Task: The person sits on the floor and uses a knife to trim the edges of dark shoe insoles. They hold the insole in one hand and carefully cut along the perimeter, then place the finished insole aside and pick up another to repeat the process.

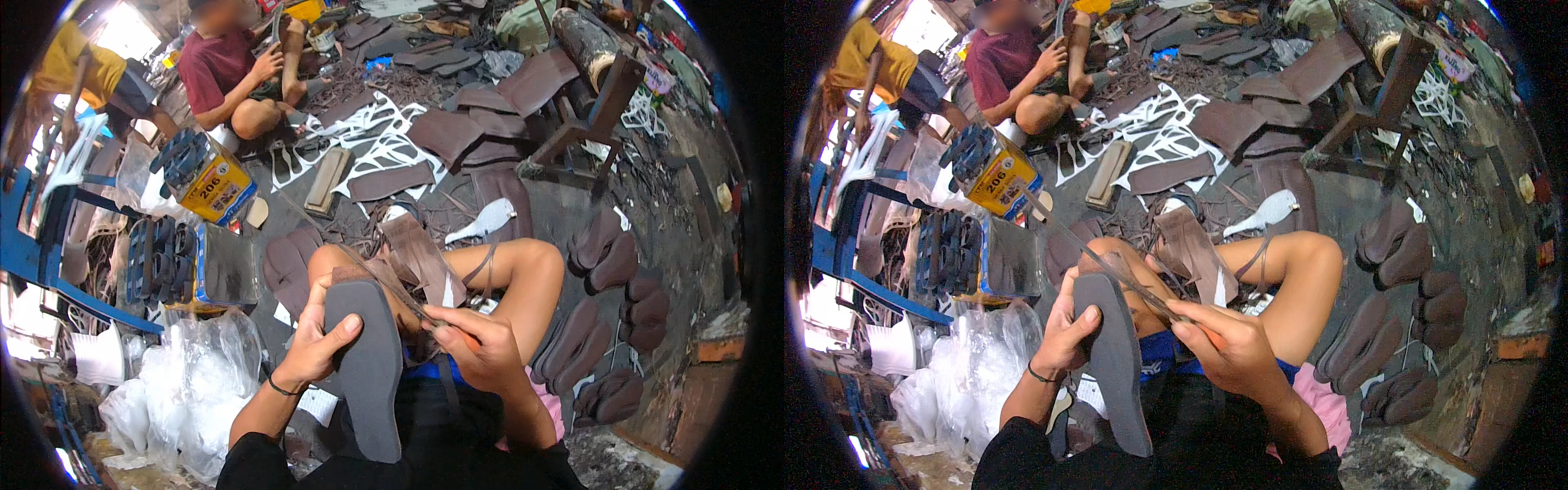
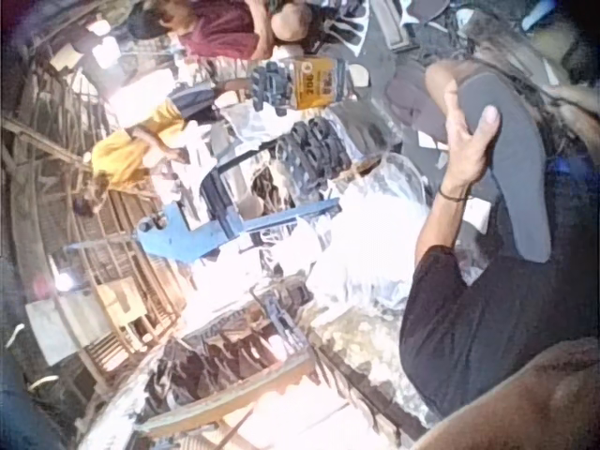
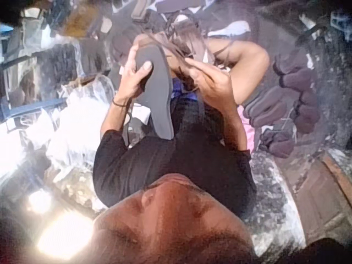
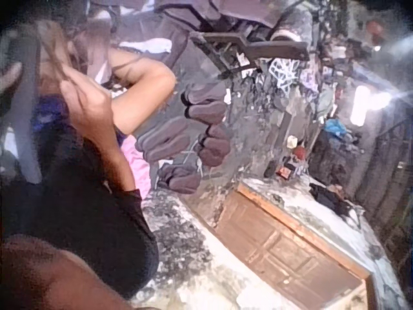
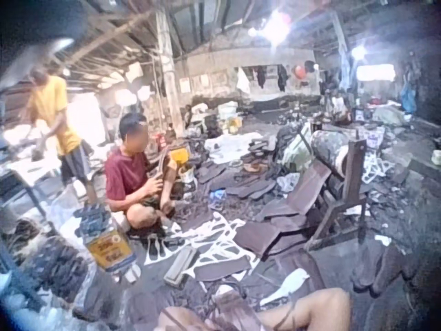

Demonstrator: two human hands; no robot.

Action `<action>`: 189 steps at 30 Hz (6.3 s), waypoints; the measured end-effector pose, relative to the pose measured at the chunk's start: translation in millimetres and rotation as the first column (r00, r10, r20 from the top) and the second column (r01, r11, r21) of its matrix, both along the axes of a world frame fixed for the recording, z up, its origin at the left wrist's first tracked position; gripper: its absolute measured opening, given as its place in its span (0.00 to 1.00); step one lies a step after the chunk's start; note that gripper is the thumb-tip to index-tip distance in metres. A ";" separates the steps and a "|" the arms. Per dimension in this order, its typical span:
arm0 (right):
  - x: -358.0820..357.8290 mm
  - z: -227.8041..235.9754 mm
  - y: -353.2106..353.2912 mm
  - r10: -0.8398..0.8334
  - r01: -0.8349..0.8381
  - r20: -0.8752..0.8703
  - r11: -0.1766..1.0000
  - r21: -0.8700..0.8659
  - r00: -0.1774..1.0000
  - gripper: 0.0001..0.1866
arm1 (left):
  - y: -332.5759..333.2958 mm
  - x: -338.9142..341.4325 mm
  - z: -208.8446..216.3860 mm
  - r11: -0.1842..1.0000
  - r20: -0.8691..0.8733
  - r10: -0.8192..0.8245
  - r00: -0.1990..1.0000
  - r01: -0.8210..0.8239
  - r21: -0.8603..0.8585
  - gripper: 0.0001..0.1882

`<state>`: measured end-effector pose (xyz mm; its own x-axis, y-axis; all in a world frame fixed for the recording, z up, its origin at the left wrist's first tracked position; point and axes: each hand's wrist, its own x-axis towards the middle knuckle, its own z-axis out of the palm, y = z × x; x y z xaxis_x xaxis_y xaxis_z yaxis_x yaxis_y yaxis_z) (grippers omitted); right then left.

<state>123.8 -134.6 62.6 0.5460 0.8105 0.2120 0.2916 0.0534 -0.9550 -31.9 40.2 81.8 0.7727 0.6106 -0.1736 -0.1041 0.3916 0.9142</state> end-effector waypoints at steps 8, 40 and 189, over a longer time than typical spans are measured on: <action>7.8 -14.7 -87.9 0.080 -0.023 0.230 0.970 -0.243 0.970 0.17 | 33.7 -32.0 -4.5 0.955 -0.153 -0.275 0.949 0.288 0.071 0.22; -19.3 -29.5 -55.5 -0.017 -0.248 -0.647 0.916 -0.316 0.763 0.18 | 28.7 -25.6 -44.5 0.958 0.484 -0.184 0.856 0.267 -0.107 0.23; 169.0 -295.3 353.6 0.655 -0.430 0.520 0.754 -0.496 0.548 0.24 | 96.2 -38.1 -220.7 0.789 -0.591 -0.530 0.608 0.610 -0.079 0.38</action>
<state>292.8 219.0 -232.7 -0.2015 0.9791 0.0289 0.8216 0.1850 -0.5391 -70.1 136.3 -138.9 0.7544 0.1261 -0.6441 0.6397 0.0786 0.7646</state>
